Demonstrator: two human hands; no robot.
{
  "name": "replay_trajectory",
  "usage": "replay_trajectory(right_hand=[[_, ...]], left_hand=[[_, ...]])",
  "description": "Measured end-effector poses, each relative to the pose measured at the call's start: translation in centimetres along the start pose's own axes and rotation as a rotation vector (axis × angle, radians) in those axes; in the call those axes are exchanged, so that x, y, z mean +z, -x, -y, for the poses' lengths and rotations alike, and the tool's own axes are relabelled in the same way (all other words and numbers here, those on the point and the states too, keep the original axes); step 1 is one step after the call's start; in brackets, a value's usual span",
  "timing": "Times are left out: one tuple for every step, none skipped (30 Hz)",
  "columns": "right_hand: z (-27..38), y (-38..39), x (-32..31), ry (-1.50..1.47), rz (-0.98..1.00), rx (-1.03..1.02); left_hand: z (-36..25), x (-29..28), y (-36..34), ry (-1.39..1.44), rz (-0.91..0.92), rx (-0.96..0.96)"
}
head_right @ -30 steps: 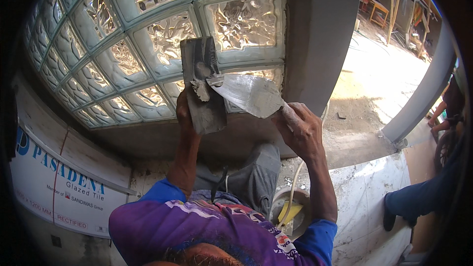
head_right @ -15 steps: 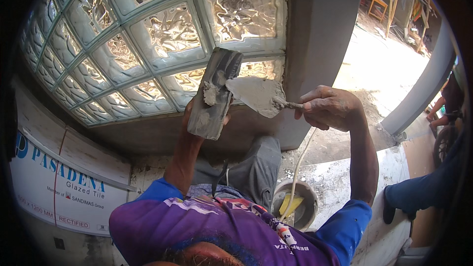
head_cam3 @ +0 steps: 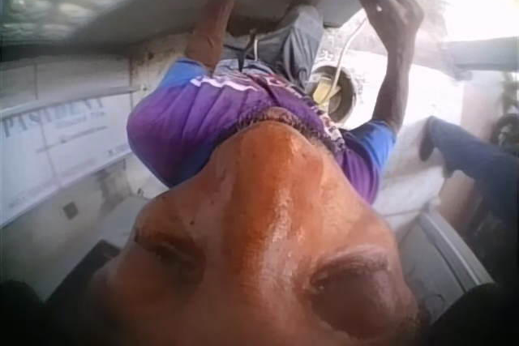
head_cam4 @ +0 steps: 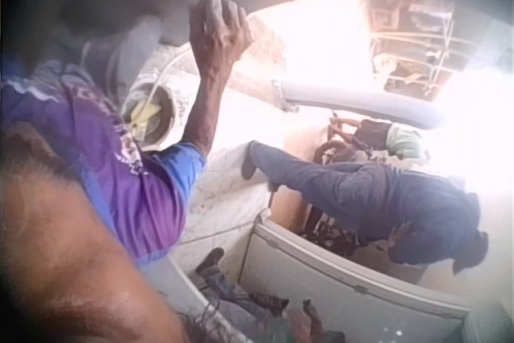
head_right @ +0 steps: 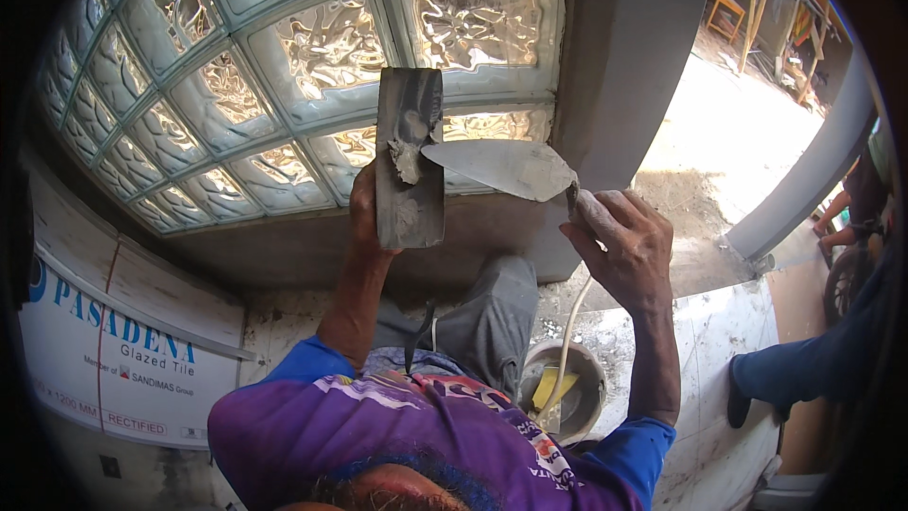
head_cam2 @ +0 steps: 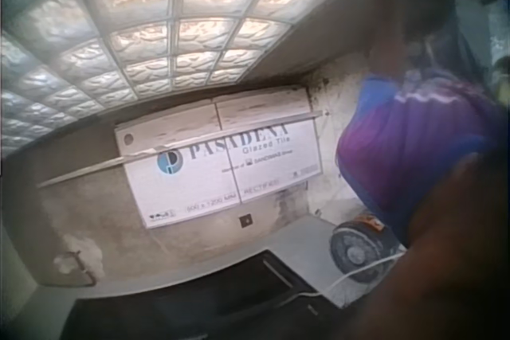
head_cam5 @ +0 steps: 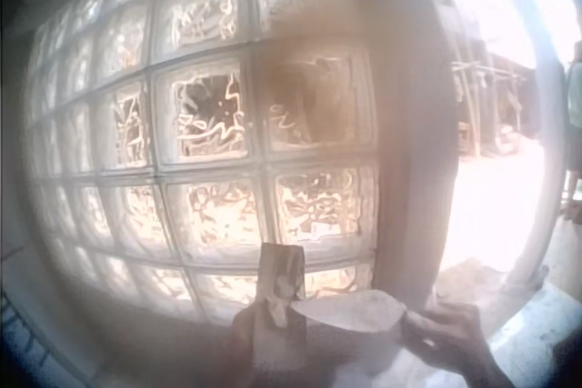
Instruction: The person applies cement mixture to the edge of a glass block wall using a trowel and a hawk.
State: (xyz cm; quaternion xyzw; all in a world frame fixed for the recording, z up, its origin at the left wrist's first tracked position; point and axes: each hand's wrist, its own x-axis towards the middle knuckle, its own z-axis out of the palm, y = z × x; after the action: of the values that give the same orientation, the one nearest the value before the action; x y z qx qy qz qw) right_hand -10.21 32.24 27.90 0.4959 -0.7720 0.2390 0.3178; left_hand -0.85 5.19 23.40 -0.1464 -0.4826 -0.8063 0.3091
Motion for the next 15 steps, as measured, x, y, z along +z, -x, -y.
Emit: replay_trajectory(right_hand=[[-0.1, -0.1, 0.5, 0.004, -0.037, -0.003], [-0.1, -0.2, 0.9, 0.008, -0.073, -0.007], [-0.2, -0.2, 1.3, 0.014, -0.108, -0.010], [-0.2, -0.3, 1.8, -0.002, -0.128, 0.012], [-0.3, -0.3, 2.3, -0.015, -0.147, 0.034], [-0.5, -0.3, 2.6, -0.026, -0.166, 0.057], [-0.4, -0.4, 3.1, -0.044, -0.204, 0.075], [-0.3, -0.6, 3.4, -0.052, -0.260, 0.099], [-0.4, -1.0, 3.5, -0.056, -0.315, 0.122], [-0.3, -1.7, 4.2, -0.111, -0.388, 0.138], [0.9, -2.9, 4.1, -0.195, -0.384, 0.220], [1.3, -3.7, 4.0, -0.267, -0.406, 0.242], [1.7, -4.8, 4.0, -0.350, -0.421, 0.259], [2.3, -5.9, 3.7, -0.404, -0.416, 0.262], [2.8, -7.1, 3.4, -0.460, -0.411, 0.263]], left_hand=[[-0.4, 0.0, -0.2, -0.060, -0.042, -0.046], [-0.6, -0.1, -0.2, -0.088, -0.055, -0.060], [-0.7, -0.2, 0.0, -0.116, -0.068, -0.075], [-0.9, -0.3, -0.1, -0.150, -0.073, -0.086], [-1.0, -0.2, 0.0, -0.155, -0.074, -0.083], [-1.0, 0.0, 0.3, -0.156, -0.073, -0.081], [-1.3, 0.1, 0.6, -0.169, -0.064, -0.072], [-1.2, 0.0, 0.5, -0.075, -0.122, -0.167], [-0.8, -0.9, 0.4, -0.095, -0.065, -0.134], [-0.1, -2.5, 0.4, -0.120, -0.012, -0.101], [0.0, -3.6, 0.4, -0.149, 0.028, -0.070], [0.5, -3.6, 0.3, -0.113, -0.023, -0.075], [0.8, -3.6, 0.3, -0.080, -0.087, -0.080], [1.0, -3.5, 0.4, -0.050, -0.158, -0.087], [1.2, -3.9, 0.4, -0.023, -0.114, -0.082]])
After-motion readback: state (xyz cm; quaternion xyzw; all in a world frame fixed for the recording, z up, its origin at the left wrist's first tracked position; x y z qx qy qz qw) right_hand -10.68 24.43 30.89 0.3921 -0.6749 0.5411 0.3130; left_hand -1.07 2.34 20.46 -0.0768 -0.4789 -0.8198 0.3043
